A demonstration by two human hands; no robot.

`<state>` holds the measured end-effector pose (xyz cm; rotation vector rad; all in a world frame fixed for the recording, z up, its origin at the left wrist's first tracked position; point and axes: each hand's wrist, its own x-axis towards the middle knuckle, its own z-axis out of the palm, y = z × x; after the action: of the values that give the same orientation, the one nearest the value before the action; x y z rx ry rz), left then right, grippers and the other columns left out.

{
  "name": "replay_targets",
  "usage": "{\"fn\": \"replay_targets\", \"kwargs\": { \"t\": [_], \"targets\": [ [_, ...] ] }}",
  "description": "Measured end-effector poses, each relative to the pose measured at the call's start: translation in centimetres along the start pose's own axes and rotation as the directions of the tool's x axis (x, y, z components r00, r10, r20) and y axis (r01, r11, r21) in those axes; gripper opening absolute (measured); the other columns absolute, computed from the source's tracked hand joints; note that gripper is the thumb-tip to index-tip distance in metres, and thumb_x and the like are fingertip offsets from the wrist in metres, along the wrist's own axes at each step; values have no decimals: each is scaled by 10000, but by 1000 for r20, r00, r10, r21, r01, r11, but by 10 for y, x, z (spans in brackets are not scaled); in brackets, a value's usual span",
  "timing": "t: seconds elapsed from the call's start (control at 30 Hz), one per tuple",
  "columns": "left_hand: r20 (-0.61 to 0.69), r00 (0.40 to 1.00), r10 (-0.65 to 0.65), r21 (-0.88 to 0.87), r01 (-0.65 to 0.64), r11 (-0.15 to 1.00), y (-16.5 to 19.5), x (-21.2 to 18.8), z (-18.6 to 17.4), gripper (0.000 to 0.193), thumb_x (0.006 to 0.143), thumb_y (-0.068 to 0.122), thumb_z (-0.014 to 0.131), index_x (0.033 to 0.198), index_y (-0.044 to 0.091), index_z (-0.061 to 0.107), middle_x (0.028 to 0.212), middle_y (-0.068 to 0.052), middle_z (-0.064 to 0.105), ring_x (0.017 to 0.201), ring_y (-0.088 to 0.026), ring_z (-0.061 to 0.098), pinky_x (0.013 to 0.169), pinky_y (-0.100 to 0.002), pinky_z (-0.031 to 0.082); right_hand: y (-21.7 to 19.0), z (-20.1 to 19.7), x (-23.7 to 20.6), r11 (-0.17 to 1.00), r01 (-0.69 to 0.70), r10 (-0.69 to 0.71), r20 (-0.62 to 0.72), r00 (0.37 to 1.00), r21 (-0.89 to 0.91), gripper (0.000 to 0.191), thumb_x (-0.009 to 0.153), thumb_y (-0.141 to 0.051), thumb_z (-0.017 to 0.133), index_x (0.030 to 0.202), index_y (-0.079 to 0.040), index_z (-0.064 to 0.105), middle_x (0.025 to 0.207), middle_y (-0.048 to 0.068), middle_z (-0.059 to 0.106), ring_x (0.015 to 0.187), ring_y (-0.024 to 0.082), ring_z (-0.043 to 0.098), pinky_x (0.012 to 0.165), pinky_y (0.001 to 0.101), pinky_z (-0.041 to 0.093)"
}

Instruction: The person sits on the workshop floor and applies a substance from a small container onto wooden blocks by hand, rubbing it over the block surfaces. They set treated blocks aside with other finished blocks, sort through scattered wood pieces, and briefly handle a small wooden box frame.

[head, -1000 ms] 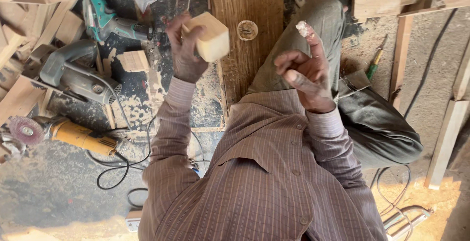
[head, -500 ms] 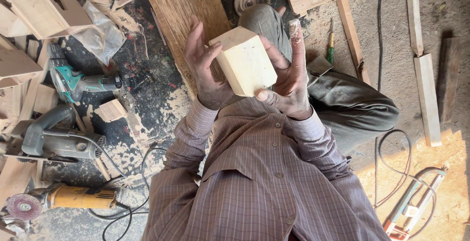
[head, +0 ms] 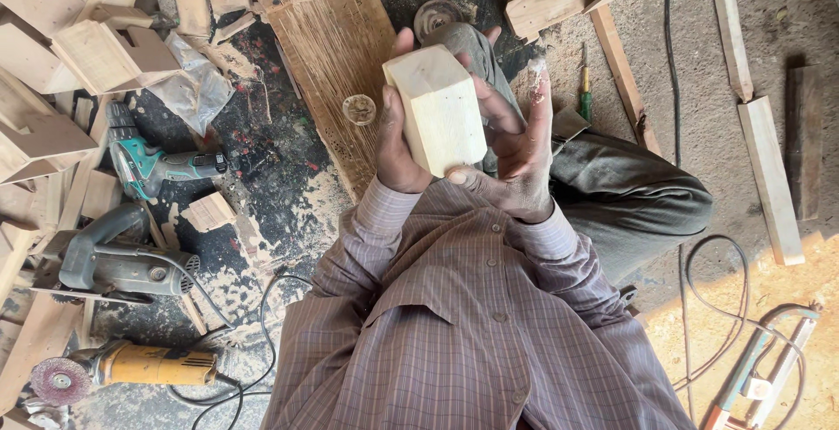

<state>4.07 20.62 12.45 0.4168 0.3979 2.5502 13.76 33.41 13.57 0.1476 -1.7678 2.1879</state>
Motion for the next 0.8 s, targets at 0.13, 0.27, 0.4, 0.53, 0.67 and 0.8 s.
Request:
{"fn": "replay_targets", "kwargs": {
  "t": [0.13,0.27,0.4,0.53,0.67,0.8],
  "targets": [
    [23,993,-111,-27,112,993,5,3,-3,531,1188,457,411,1634,200,282,1545,-122,521,1376,-249,574,1168,-446,511,-11,-26,-4,920,92,-84,37,996,-381,1277,678,-211,1006,1681,-208,214,1306,98,608,1072,161,601,856,285,535],
    [16,986,-166,-10,166,986,2,6,-3,562,1156,435,429,1644,188,300,1577,-107,491,1371,-219,574,1161,-413,510,-28,-39,-3,874,104,-1,212,977,-475,1060,611,-345,1012,1496,-138,465,1199,123,653,812,96,619,636,228,484],
    [23,984,-176,19,176,984,-3,7,-2,532,1190,436,424,1626,153,315,1551,-131,507,1357,-226,589,1157,-413,519,-46,-35,7,784,-54,223,199,954,-619,982,578,-430,987,1416,-102,594,1010,41,721,587,71,467,520,245,394],
    [39,984,-174,-4,174,985,-2,8,-2,524,1196,425,408,1635,148,332,1557,-125,510,1343,-218,597,1143,-404,524,-57,-25,15,667,184,78,313,947,-722,880,660,-468,999,1399,-152,642,888,27,667,670,107,615,592,270,488],
    [-12,978,-208,20,208,978,-2,9,0,526,1185,415,407,1633,151,321,1572,-147,454,1348,-218,587,1161,-407,517,-65,-25,20,631,301,-56,345,937,-715,879,694,-502,915,1402,-126,553,1063,122,684,838,183,707,698,309,573],
    [26,979,-204,8,204,979,-7,12,-1,547,1164,415,413,1637,152,336,1658,-110,413,1358,-195,579,1152,-376,505,-64,-27,23,627,255,60,372,926,-736,939,700,-523,911,1471,-125,552,1154,119,755,839,164,748,735,292,621]
  ]
}}
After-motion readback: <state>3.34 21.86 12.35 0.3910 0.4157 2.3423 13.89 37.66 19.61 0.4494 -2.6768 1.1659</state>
